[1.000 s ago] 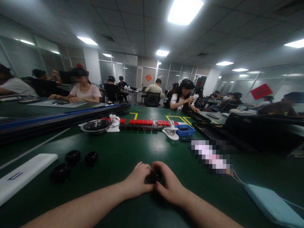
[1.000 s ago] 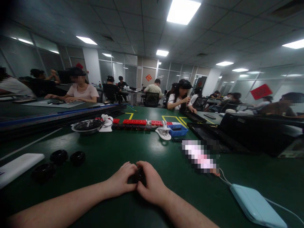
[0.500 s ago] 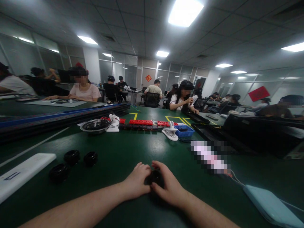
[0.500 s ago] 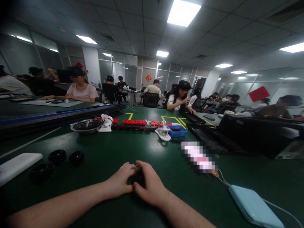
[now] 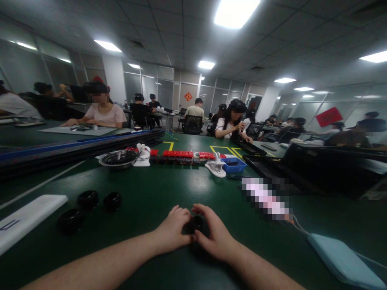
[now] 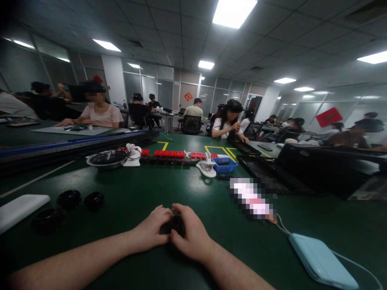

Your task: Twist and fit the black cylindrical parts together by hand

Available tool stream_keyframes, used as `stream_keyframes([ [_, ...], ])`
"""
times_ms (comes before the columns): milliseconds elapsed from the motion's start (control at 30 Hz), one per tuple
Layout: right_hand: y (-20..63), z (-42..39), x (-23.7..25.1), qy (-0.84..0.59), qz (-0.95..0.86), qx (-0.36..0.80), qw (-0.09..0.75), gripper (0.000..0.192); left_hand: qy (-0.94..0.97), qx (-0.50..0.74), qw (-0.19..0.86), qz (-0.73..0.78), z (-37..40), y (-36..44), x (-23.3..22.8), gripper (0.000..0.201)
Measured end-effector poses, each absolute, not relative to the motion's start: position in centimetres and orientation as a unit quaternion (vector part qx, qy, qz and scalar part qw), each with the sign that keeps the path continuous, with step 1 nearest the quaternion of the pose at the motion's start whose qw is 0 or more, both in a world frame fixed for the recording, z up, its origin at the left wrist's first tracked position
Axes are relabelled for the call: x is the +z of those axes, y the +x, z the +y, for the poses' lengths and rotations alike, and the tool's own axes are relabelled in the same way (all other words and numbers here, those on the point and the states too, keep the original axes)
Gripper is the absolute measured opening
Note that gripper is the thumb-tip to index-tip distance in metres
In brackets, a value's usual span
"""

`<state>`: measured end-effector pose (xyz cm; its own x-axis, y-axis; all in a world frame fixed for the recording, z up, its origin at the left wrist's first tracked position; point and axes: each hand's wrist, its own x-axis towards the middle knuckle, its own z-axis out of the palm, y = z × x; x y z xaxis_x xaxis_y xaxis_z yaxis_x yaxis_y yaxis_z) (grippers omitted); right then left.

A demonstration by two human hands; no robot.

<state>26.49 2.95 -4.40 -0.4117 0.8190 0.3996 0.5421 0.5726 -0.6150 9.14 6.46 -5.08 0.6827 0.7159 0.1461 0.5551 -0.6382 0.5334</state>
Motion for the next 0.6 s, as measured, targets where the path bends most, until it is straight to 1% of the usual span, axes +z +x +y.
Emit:
stream_keyframes([
  [167,26.31,3.19,-4.11,-0.47,-0.794,0.197,0.331,0.064,0.89,0.173,0.227,0.355,6.59,9.11,-5.15,0.022],
  [267,26.21,3.34,-4.43,-0.495,-0.777,0.203,0.332,0.062,0.889,0.17,0.223,0.361,6.5,9.15,-4.98,0.022],
  [400,26.26,3.16,-4.76,-0.45,-0.793,0.213,0.351,0.056,0.886,0.169,0.23,0.366,6.37,9.16,-4.82,0.025],
  [500,26.36,2.94,-4.56,-0.412,-0.814,0.223,0.344,0.062,0.886,0.165,0.239,0.361,6.37,9.11,-4.81,0.031],
  [600,26.4,2.88,-4.28,-0.421,-0.811,0.219,0.342,0.065,0.887,0.168,0.237,0.359,6.38,9.08,-4.8,0.028],
])
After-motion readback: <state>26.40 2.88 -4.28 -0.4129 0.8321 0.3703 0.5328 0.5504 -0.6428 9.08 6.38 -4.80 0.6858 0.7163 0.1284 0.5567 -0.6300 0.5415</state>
